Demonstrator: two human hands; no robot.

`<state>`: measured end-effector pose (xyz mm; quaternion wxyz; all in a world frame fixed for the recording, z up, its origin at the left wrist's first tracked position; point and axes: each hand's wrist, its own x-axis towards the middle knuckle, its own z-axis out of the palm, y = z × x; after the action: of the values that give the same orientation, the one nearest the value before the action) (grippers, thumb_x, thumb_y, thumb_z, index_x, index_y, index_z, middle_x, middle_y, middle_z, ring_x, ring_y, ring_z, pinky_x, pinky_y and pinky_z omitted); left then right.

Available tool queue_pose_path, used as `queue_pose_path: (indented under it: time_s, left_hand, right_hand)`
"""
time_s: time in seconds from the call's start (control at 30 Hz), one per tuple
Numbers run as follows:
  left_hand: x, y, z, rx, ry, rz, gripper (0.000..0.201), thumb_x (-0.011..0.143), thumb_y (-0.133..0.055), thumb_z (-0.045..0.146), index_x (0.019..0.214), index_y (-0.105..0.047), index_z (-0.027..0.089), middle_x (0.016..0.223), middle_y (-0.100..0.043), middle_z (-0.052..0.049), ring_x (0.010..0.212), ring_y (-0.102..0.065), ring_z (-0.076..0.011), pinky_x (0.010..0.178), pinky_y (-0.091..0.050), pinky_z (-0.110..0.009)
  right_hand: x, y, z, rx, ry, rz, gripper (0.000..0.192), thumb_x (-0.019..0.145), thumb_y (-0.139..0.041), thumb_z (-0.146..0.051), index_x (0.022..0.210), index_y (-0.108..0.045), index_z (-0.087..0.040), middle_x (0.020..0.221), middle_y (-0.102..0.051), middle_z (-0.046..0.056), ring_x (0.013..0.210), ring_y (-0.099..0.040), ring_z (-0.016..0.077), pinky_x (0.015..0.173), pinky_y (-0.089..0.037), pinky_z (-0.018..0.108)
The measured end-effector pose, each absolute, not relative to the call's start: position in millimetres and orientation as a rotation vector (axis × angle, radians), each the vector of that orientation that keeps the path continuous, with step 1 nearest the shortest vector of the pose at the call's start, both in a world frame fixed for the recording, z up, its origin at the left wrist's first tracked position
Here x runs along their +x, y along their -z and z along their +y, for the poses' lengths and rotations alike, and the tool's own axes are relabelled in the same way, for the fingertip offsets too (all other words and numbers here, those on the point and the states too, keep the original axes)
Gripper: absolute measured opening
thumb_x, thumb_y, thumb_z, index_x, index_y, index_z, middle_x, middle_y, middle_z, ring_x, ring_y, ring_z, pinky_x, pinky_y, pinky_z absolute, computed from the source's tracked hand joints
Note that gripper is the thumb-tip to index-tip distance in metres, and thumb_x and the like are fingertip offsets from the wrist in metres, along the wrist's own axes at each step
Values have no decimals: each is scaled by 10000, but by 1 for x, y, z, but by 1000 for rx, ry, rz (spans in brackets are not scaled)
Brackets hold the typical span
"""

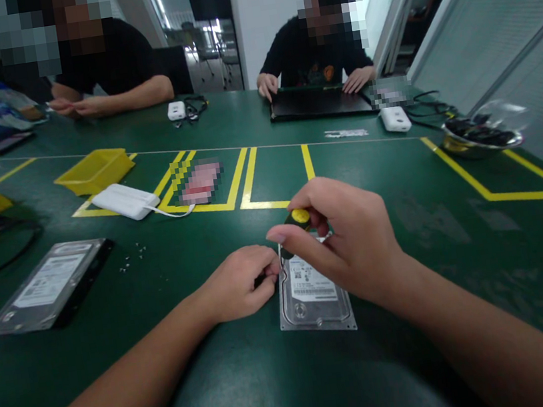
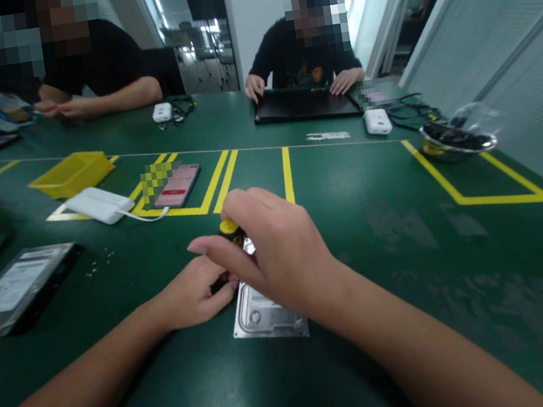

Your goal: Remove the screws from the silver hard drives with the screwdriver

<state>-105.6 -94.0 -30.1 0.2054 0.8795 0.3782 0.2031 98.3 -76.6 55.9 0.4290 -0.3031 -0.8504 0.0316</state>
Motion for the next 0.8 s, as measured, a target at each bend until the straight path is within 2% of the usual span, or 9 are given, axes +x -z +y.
queue_pose_path:
  time_s: [0.2,0.33,0.43,0.6,0.8]
  left_hand:
    - [-105,31,-94,2450,-563,1045,28,833,-503,152,834,-506,180,797,-554,-3,723,-491,-154,696,-392,-296]
    - [-104,28,-94,2420,-567,1048,36,834,-497,145,836,-498,181,815,-565,-9,737,-498,-160,710,-396,-301]
    - [-103,27,-94,2400,-555,1037,60,824,-493,130,854,-507,179,820,-572,-12,747,-504,-163,723,-399,-305]
    - [-104,28,-94,2409,-558,1044,69,807,-507,120,841,-503,181,794,-555,0,730,-490,-154,706,-386,-292]
    - [-105,30,-95,2448,-587,1059,54,811,-519,134,831,-507,183,775,-554,6,709,-489,-150,684,-376,-284]
  right_hand:
    - [101,-56,-81,-811,-37,-2194,327,950,-541,-457,850,-655,-168,754,-577,20,701,-488,127,620,-342,288]
    - [101,-57,-80,-740,-60,-2157,239,965,-518,-317,998,-699,-164,873,-598,57,792,-530,144,687,-414,298]
    - [101,-58,-78,-667,-149,-2138,246,939,-511,-209,1088,-698,-153,906,-579,75,841,-533,162,713,-441,319]
    - [103,-65,-78,-554,-367,-2137,320,900,-471,-93,1137,-676,-156,967,-653,80,912,-586,170,795,-484,349]
    - [107,-72,-79,-526,-430,-2170,335,860,-453,-30,1056,-679,-181,1058,-730,47,999,-649,159,900,-508,342]
